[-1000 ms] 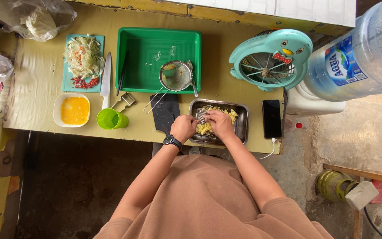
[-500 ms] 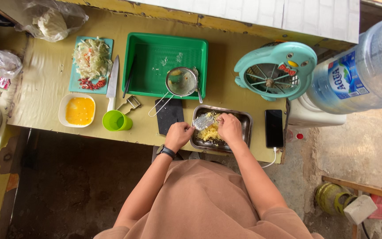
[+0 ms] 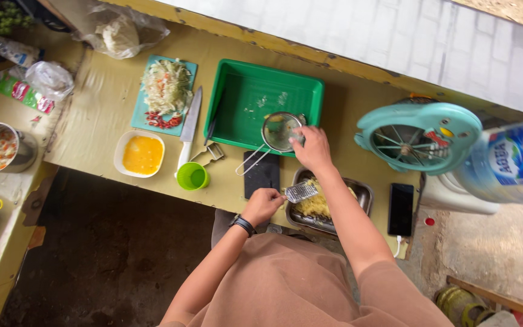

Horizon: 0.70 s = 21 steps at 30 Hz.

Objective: The person rubs a block of cheese against a hand grater over a metal tray. They then set the grater down, move a small metal strainer aside, and use their fingers to spread the pile of shredded cheese evenly across the tray.

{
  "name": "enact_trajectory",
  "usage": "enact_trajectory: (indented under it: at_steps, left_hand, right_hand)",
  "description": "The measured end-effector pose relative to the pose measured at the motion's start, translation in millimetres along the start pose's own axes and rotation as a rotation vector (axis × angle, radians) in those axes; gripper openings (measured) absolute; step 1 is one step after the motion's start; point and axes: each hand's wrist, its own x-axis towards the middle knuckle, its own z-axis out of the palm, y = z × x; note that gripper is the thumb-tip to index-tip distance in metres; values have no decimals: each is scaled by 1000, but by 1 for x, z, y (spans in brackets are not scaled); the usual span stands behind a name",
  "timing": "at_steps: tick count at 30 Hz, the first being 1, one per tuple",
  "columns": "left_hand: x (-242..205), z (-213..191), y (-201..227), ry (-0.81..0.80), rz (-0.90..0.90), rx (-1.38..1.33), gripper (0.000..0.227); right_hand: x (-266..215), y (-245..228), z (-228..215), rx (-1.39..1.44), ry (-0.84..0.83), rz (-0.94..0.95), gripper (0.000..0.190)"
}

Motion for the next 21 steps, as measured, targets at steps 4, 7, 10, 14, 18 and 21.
enact_trajectory:
  at_steps: [4, 7, 10, 14, 18, 21]
  left_hand:
    - [5, -6, -2, 2, 59, -6, 34]
    - [9, -13, -3, -1, 107, -23, 33]
    - [12, -23, -6, -50, 85, 2, 33]
    - [16, -37, -10, -82, 83, 26, 33]
    - [19, -49, -9, -100, 91, 7, 33]
    - [21, -52, -7, -102, 101, 40, 32]
  right_hand:
    - [64, -16, 50, -120, -81, -3, 32]
    - [98, -33, 78, -353, -208, 160, 40]
    - [120, -48, 101, -596, -401, 373, 41]
    - [138, -43, 123, -697, -519, 511, 37]
    - [138, -24, 137, -689, -456, 398, 33]
    - [133, -12, 139, -644, -506, 308, 54]
